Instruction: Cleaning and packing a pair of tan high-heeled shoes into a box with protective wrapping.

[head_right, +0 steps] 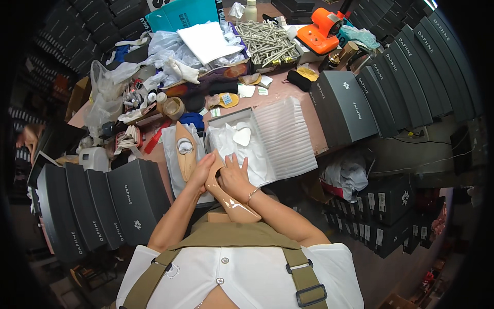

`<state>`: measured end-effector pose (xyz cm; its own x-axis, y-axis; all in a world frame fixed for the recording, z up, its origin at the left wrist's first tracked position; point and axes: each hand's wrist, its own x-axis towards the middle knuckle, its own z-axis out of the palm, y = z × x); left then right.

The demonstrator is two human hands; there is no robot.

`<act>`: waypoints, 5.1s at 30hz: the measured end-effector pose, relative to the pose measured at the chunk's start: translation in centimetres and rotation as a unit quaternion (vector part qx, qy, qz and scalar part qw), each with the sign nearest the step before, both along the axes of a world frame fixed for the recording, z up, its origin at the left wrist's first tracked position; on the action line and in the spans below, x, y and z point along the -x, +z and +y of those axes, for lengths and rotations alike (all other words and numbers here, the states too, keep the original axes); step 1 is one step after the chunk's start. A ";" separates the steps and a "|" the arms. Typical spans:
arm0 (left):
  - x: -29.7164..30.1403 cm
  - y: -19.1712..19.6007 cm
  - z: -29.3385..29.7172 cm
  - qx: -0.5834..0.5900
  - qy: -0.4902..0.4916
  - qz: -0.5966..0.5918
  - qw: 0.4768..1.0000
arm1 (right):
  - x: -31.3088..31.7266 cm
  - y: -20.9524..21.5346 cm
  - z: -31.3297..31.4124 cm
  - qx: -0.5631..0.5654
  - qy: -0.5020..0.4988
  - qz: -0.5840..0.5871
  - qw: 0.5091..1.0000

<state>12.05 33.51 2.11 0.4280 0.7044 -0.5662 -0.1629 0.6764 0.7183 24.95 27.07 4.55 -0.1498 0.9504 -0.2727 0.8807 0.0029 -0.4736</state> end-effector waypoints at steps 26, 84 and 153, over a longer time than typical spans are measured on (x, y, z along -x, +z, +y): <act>-1.1 3.8 -5.8 0.162 0.226 -0.165 0.946 | -9.9 -1.9 5.8 -0.164 -0.028 0.040 0.985; 1.2 3.2 -4.8 0.114 0.267 -0.178 0.940 | -8.5 2.4 10.1 0.102 -0.075 0.388 0.913; 5.8 -4.2 -4.3 -0.072 0.163 0.114 0.977 | -8.6 -4.8 -0.8 0.137 -0.288 0.331 0.888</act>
<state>6.27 29.18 -2.09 0.0408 0.8613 -0.5064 -0.1775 0.5050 0.8447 33.57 26.22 -0.21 0.1259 0.8323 -0.5398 0.2264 -0.5539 -0.8012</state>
